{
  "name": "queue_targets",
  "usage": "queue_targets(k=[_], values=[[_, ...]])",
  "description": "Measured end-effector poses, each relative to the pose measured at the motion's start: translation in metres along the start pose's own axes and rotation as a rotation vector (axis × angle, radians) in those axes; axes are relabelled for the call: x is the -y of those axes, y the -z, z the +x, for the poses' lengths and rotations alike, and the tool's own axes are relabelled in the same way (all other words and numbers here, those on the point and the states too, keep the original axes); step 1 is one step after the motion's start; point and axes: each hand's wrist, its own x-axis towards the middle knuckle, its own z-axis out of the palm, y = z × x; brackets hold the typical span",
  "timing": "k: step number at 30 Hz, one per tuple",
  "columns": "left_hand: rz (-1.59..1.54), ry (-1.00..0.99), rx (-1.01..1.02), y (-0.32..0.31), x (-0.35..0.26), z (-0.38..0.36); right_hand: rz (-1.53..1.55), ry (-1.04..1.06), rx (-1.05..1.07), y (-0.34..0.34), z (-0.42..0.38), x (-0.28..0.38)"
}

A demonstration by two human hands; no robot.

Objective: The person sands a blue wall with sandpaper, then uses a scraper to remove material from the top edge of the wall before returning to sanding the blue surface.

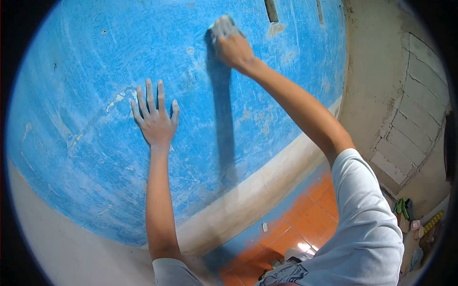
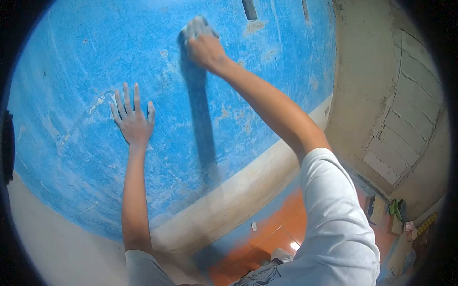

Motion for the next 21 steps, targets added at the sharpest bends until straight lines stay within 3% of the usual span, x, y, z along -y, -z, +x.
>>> queue_targets(k=[2,5,6,9,10,13,17,21], values=[[0.008,0.000,-0.006,-0.002,0.001,0.001,-0.030,-0.103,-0.052,-0.009,0.016,-0.018],[0.007,0.006,-0.007,-0.001,0.000,0.002,-0.190,-0.021,0.023,-0.006,0.015,0.015],[0.007,0.007,-0.006,-0.001,0.000,0.003,-0.283,0.077,-0.122,-0.004,0.010,0.026],[0.003,0.000,-0.002,0.000,0.001,0.001,0.064,-0.012,0.067,0.021,0.014,0.013],[-0.003,0.001,-0.008,-0.001,0.001,0.001,-0.005,-0.113,-0.244,0.001,0.025,-0.003],[0.000,0.006,0.003,0.000,0.001,0.001,-0.172,0.003,-0.076,-0.003,0.016,0.006],[-0.005,0.005,-0.004,-0.001,0.001,0.001,-0.122,0.083,0.068,0.004,0.010,-0.002],[-0.007,0.009,-0.008,0.000,0.001,0.002,-0.081,-0.090,-0.165,-0.020,0.015,-0.017]])
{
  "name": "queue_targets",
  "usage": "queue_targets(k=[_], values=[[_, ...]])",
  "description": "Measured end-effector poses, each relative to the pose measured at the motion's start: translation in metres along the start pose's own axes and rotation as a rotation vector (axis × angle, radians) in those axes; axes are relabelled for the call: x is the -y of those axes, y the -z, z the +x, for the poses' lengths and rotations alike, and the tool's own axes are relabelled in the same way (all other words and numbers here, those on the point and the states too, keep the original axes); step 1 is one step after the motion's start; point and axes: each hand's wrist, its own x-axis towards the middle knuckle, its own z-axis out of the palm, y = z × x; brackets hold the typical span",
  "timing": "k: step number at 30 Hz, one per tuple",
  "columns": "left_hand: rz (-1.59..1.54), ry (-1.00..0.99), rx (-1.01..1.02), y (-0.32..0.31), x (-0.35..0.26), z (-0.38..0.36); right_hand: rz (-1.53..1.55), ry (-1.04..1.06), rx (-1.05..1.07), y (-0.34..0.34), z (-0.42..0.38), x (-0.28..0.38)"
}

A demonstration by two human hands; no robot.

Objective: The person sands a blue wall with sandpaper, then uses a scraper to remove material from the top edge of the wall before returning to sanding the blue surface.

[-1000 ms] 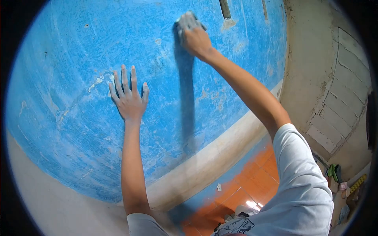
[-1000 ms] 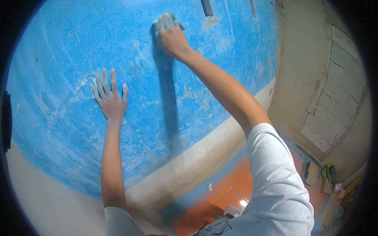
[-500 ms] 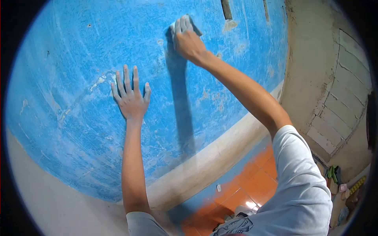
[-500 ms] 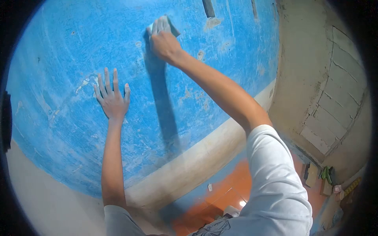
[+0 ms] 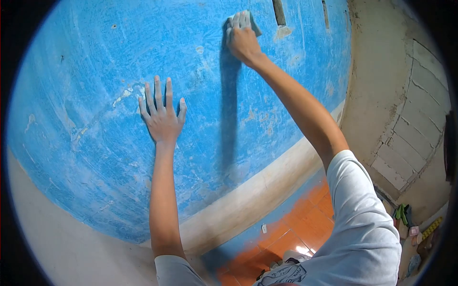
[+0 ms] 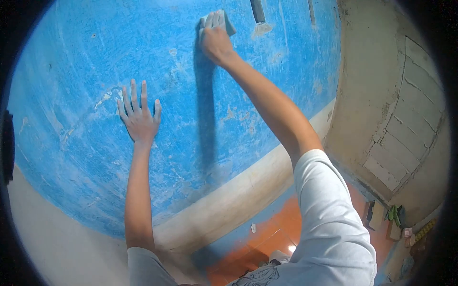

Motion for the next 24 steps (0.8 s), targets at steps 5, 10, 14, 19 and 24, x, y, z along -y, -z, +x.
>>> queue_targets(k=[5,10,14,19,24], values=[[-0.003,0.000,0.012,0.002,0.000,0.000,0.095,0.057,0.146,0.016,-0.020,0.008],[-0.005,0.012,0.017,0.001,0.000,-0.001,0.092,-0.072,0.147,0.023,-0.009,0.019],[-0.012,0.013,0.012,-0.001,0.000,-0.002,0.085,0.178,0.159,0.023,-0.022,0.004],[-0.019,0.014,-0.004,-0.002,0.000,-0.001,0.033,0.039,0.050,0.010,-0.015,0.001],[-0.016,0.007,-0.006,-0.002,0.000,-0.002,0.044,0.157,0.124,0.012,-0.020,-0.020]])
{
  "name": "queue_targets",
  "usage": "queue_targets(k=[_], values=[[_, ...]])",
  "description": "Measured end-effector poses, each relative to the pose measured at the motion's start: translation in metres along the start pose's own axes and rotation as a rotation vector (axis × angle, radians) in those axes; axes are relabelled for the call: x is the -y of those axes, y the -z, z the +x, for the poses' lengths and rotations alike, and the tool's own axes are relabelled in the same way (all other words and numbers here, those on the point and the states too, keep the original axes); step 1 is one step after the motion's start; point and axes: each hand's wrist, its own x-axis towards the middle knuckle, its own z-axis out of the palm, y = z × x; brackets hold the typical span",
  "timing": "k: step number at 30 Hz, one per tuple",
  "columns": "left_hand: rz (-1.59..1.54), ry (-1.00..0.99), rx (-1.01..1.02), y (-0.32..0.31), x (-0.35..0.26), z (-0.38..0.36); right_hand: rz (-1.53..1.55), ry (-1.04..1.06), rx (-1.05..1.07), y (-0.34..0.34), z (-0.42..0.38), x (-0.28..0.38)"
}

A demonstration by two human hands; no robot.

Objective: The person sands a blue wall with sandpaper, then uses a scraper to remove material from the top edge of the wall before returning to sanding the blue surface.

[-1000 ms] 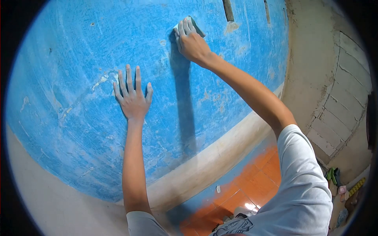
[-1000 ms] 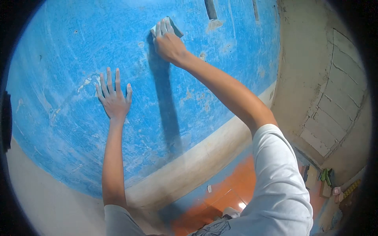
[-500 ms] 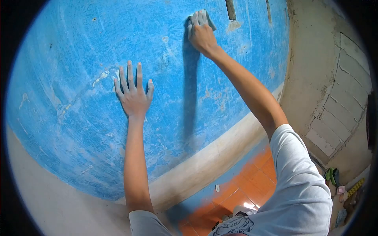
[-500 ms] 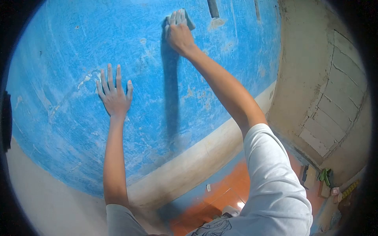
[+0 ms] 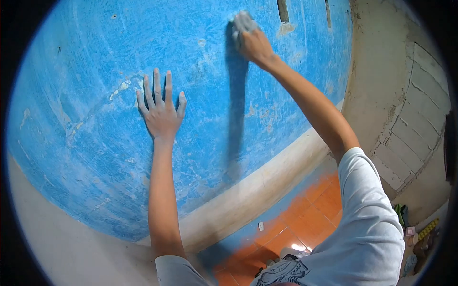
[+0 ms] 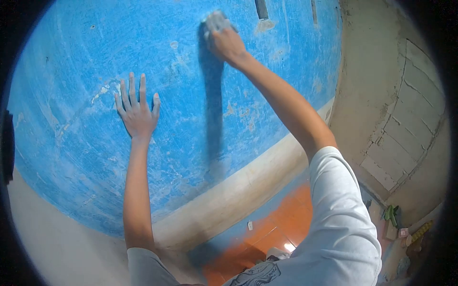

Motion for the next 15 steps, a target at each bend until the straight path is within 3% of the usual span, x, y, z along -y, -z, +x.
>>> queue_targets(k=[2,7,10,11,14,15], values=[[0.001,0.004,-0.003,-0.001,0.000,0.001,0.054,-0.156,0.014,0.012,0.014,-0.011],[-0.001,0.004,-0.009,-0.001,-0.001,0.003,-0.011,0.159,-0.098,0.000,-0.006,0.019],[-0.004,-0.005,-0.001,0.001,-0.001,0.000,0.095,-0.082,0.032,0.020,0.005,0.000],[-0.002,-0.003,-0.003,0.000,-0.001,0.002,0.045,-0.093,-0.087,0.008,0.009,-0.011],[-0.004,-0.003,-0.002,0.000,-0.001,0.001,0.076,-0.095,-0.016,0.003,0.004,0.018],[-0.003,-0.004,-0.004,-0.001,0.000,0.003,-0.039,0.045,-0.060,0.003,-0.001,0.028]])
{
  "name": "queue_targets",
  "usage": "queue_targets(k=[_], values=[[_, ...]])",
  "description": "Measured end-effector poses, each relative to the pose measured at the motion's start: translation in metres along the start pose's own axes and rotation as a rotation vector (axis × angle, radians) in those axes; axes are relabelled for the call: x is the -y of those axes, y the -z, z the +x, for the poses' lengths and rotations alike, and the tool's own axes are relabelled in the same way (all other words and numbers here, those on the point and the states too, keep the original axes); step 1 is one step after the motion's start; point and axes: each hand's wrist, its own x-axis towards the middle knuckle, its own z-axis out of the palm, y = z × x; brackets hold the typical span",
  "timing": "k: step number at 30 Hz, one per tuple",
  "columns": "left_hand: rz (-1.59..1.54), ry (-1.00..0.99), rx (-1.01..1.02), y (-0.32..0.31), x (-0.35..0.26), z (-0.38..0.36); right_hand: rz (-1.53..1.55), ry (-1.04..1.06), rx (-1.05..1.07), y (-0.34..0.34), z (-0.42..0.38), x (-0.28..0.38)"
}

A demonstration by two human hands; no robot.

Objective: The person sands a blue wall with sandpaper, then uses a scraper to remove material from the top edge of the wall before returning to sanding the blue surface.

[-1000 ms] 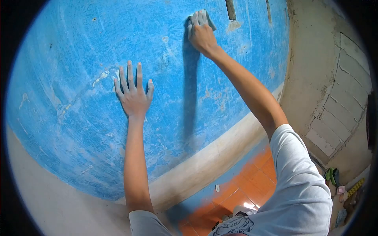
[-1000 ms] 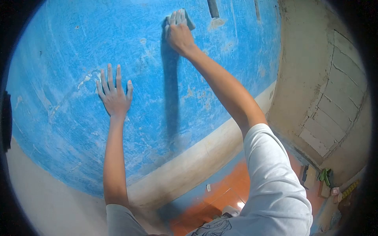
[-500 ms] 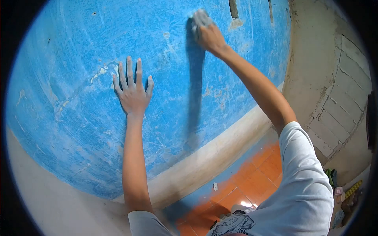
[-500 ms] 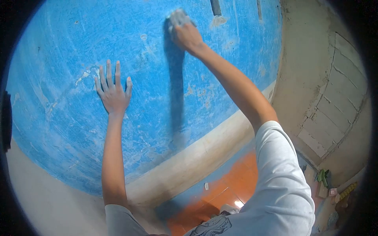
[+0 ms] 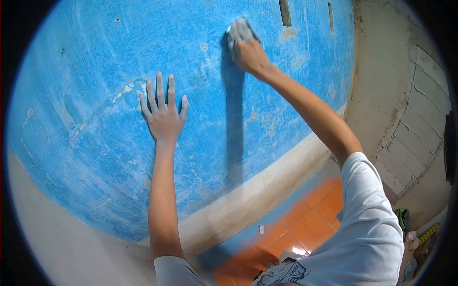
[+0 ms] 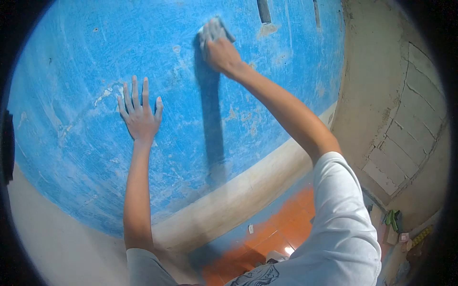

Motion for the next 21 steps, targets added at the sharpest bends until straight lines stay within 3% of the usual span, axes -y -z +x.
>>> queue_targets(k=[3,4,7,8,9,11,14,18,21], values=[[-0.003,-0.008,0.006,0.001,-0.001,-0.003,0.161,-0.139,0.246,0.018,0.004,-0.019],[-0.001,-0.009,0.001,0.001,-0.001,-0.003,0.142,-0.195,0.028,0.009,0.003,-0.031],[0.003,-0.005,0.003,0.000,0.000,-0.003,0.106,-0.191,-0.024,0.004,0.008,-0.024],[0.000,0.001,0.004,-0.001,-0.001,-0.002,0.078,-0.134,0.184,0.014,0.002,-0.011],[-0.005,0.001,0.002,-0.001,-0.001,-0.001,0.028,-0.030,0.202,0.025,-0.003,0.004],[-0.015,-0.003,0.001,0.001,-0.001,-0.001,0.156,0.007,0.110,0.012,-0.015,-0.008],[0.000,-0.008,-0.003,-0.002,-0.001,-0.002,0.156,-0.177,-0.007,0.001,0.004,-0.046],[-0.009,-0.002,0.000,-0.002,-0.001,-0.001,0.019,-0.001,-0.012,-0.003,-0.004,-0.024],[-0.002,-0.014,0.012,0.000,-0.001,-0.003,0.096,-0.039,0.003,-0.001,-0.002,-0.049]])
